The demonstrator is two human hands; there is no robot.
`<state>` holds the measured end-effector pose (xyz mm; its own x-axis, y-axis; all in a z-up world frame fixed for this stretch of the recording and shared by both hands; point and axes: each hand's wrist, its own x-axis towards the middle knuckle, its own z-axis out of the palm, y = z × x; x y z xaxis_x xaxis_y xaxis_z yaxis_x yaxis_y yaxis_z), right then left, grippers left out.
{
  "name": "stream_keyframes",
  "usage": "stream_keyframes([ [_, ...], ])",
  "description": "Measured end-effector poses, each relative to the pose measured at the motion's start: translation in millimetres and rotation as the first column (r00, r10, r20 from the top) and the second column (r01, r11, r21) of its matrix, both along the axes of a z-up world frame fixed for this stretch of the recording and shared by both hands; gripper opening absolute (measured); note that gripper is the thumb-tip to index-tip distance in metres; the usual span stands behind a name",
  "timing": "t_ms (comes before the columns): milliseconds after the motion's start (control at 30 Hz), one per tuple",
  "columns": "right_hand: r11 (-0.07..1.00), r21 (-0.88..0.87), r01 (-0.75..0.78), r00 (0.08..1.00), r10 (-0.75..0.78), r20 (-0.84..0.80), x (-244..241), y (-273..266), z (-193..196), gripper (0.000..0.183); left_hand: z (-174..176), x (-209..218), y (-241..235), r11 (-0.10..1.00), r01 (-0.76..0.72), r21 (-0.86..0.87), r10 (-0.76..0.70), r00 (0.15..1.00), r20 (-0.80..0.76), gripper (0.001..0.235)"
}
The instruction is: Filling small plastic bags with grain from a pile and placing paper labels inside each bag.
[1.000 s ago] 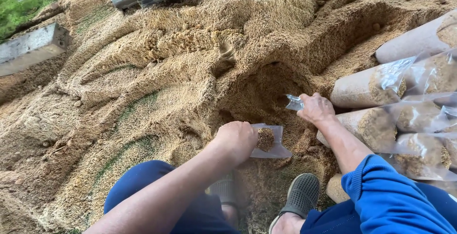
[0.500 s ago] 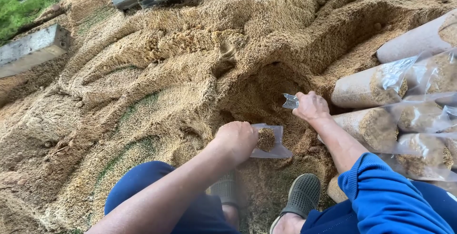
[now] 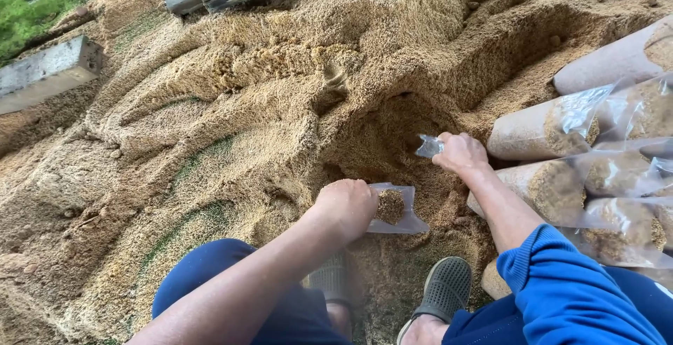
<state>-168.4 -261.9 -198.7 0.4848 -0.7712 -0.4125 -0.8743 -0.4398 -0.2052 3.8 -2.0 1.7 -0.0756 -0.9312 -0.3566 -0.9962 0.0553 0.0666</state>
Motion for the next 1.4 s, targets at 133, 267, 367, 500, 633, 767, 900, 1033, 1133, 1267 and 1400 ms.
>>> stream_keyframes([
  [133, 0.996, -0.024, 0.083, 0.990, -0.080, 0.113, 1.7, -2.5, 17.8, 0.049, 0.0, 1.1, 2.0, 1.000, -0.002, 0.027, 0.003, 1.000, -0.016, 0.017],
  [267, 0.986, -0.146, -0.075, 0.997, 0.072, -0.029, 3.8, -6.3, 6.3, 0.039, 0.4, 6.7, -0.6, 0.998, -0.068, 0.016, 0.068, 0.998, 0.010, 0.020],
  [367, 0.977, -0.146, -0.154, 0.987, 0.145, -0.075, 8.3, 3.0, 20.1, 0.035, -1.2, 9.9, -6.7, 0.988, -0.151, 0.032, 0.152, 0.988, -0.034, 0.022],
  [500, 0.983, -0.016, -0.183, 0.981, 0.182, -0.067, 5.8, 4.2, 66.8, 0.042, -1.7, 16.6, -11.7, 0.961, -0.272, 0.044, 0.275, 0.953, -0.124, 0.028],
  [633, 0.996, -0.021, -0.085, 0.996, 0.084, -0.030, 11.8, 14.1, 103.5, 0.045, -5.6, 22.2, -14.7, 0.984, -0.176, 0.017, 0.177, 0.984, -0.008, 0.022],
  [767, 0.990, -0.036, -0.133, 0.990, 0.135, 0.048, 9.6, 17.1, 84.2, 0.037, -4.2, 29.7, -13.0, 0.983, -0.181, 0.039, 0.181, 0.983, 0.005, 0.023],
  [900, 0.969, -0.112, -0.218, 0.967, 0.231, 0.112, 21.0, 36.8, 97.7, 0.034, -2.1, 35.6, -12.6, 0.979, -0.195, 0.055, 0.196, 0.980, -0.024, 0.025],
  [1033, 0.963, 0.017, -0.269, 0.959, 0.266, 0.093, 27.7, 42.7, 97.6, 0.038, 12.2, 32.4, -13.6, 0.981, -0.170, 0.091, 0.172, 0.985, -0.016, 0.023],
  [1133, 0.967, 0.050, -0.250, 0.967, 0.247, 0.066, 28.7, 35.5, 107.3, 0.038, 7.4, 31.9, -14.7, 0.969, -0.222, 0.111, 0.229, 0.972, -0.056, 0.022],
  [1267, 0.963, -0.010, -0.268, 0.956, 0.267, 0.124, 30.6, 41.5, 115.3, 0.039, 4.0, 37.0, -16.9, 0.965, -0.238, 0.114, 0.242, 0.970, -0.027, 0.019],
  [1400, 0.920, -0.013, -0.391, 0.911, 0.389, 0.136, 31.1, 55.2, 94.5, 0.038, 22.1, 34.3, -16.8, 0.949, -0.286, 0.129, 0.294, 0.955, -0.045, 0.023],
])
